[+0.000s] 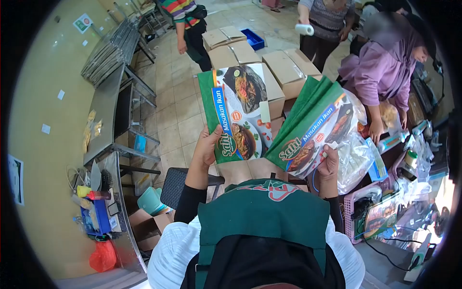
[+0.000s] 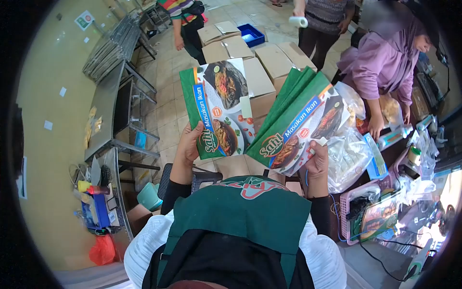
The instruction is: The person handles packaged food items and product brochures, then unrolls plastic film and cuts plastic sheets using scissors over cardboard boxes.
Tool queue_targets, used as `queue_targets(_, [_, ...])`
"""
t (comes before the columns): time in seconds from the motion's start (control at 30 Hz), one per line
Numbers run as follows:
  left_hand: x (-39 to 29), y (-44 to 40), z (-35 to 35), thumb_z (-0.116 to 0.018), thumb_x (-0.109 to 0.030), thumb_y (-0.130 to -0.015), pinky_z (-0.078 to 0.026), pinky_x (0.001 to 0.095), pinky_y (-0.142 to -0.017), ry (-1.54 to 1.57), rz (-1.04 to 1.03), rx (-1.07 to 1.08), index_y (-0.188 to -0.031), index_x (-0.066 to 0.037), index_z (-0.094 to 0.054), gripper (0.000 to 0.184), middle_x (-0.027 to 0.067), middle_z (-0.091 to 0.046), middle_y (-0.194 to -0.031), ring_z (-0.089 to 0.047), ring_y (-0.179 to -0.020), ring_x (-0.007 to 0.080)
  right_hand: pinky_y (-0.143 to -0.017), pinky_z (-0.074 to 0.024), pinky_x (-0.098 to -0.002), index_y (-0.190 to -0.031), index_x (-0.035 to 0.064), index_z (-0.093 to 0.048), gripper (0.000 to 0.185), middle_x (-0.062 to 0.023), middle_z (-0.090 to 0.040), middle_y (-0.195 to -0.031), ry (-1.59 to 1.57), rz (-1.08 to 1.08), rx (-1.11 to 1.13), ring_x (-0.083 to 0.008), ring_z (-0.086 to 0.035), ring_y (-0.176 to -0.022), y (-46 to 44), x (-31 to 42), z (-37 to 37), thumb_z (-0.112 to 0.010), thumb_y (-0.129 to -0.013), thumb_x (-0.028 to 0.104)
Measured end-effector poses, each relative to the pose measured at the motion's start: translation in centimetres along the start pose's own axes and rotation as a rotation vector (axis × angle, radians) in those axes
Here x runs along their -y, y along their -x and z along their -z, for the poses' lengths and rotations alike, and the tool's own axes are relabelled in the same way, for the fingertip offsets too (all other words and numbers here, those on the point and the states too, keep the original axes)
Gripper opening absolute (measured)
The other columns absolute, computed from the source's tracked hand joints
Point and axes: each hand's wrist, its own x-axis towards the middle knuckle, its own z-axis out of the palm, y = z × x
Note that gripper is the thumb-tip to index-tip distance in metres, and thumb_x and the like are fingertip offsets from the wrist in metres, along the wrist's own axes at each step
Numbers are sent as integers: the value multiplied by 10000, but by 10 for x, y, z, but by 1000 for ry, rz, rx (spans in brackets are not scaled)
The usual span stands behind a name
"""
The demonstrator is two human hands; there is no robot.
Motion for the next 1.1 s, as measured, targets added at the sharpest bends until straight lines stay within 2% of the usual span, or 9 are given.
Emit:
queue_targets(0.13, [-2,9,13,-517,-282,-904,-524,320,-748,15,98,40,-1159,-72,-494,331,70,-616,-1031,-618,-888,170,-705,-552,-343,-1167,1,-440,492,-130,-598,-999,-65,-143,211,-211,-630,-834,-17,-23,-30,-628,-713,25])
queue_targets(0.27, [4,32,7,-495,-384,-901,-514,349,-777,110,186,35,-1181,-41,-479,443,78,-587,-1104,-595,-946,188,-564,-439,-212,-883,59,-613,167,-7,-623,-761,363,-257,124,-79,-571,-638,-29,-85,-82,-675,-729,73])
queue_targets(0.37, [11,50,32,-619,-328,-841,-497,361,-807,426,359,121,-1196,-28,-455,493,79,-572,-1108,-578,-961,204,-582,-439,-215,-1107,69,-515,429,0,-608,-866,524,-395,154,-75,-552,-694,-28,-120,-92,-707,-725,112])
queue_targets(0.47, [10,62,44,-720,-192,-747,-493,353,-801,-161,120,48,-1189,-28,-457,540,73,-581,-1051,-582,-924,201,-848,-437,-325,-1278,7,-347,660,-99,-541,-1082,1036,-125,385,-198,-531,-987,-23,-130,-115,-699,-737,148])
queue_targets(0.77, [34,79,64,-674,-34,-720,-538,444,-758,229,183,-356,-1168,-15,-449,502,143,-594,-1005,-619,-898,294,-947,-373,-370,-1262,-69,-310,759,-220,-468,-1134,1293,856,-412,-301,-481,-1074,-213,-55,-26,-719,-672,177])
queue_targets(0.83, [47,88,61,-657,-48,-735,-537,448,-756,352,90,-422,-1175,4,-439,494,160,-606,-984,-620,-890,311,-906,-400,-367,-1155,-58,-448,629,-184,-536,-1030,1413,1004,-211,-285,-524,-1002,-254,-31,-5,-730,-640,168])
queue_targets(0.9, [78,97,67,-613,-127,-782,-523,447,-784,495,53,-330,-1142,34,-472,419,190,-617,-978,-616,-908,321,-855,-429,-365,-1027,-38,-556,500,-128,-586,-921,1248,865,-10,-253,-560,-913,-276,-16,-10,-746,-603,148])
queue_targets(0.97, [100,109,59,-591,-158,-802,-518,441,-791,711,-15,-393,-1116,40,-497,383,194,-619,-986,-621,-898,318,-745,-476,-303,-972,-23,-638,226,-87,-625,-895,1169,909,12,-175,-584,-805,-277,-17,2,-622,-759,49])
queue_targets(1.1, [118,113,21,-599,-201,-806,-523,414,-775,741,-317,-544,-1039,3,-549,314,151,-633,-872,-640,-811,271,-739,-480,-307,-975,-23,-620,236,-90,-616,-897,1126,914,61,-177,-583,-802,-285,-15,24,-633,-756,66])
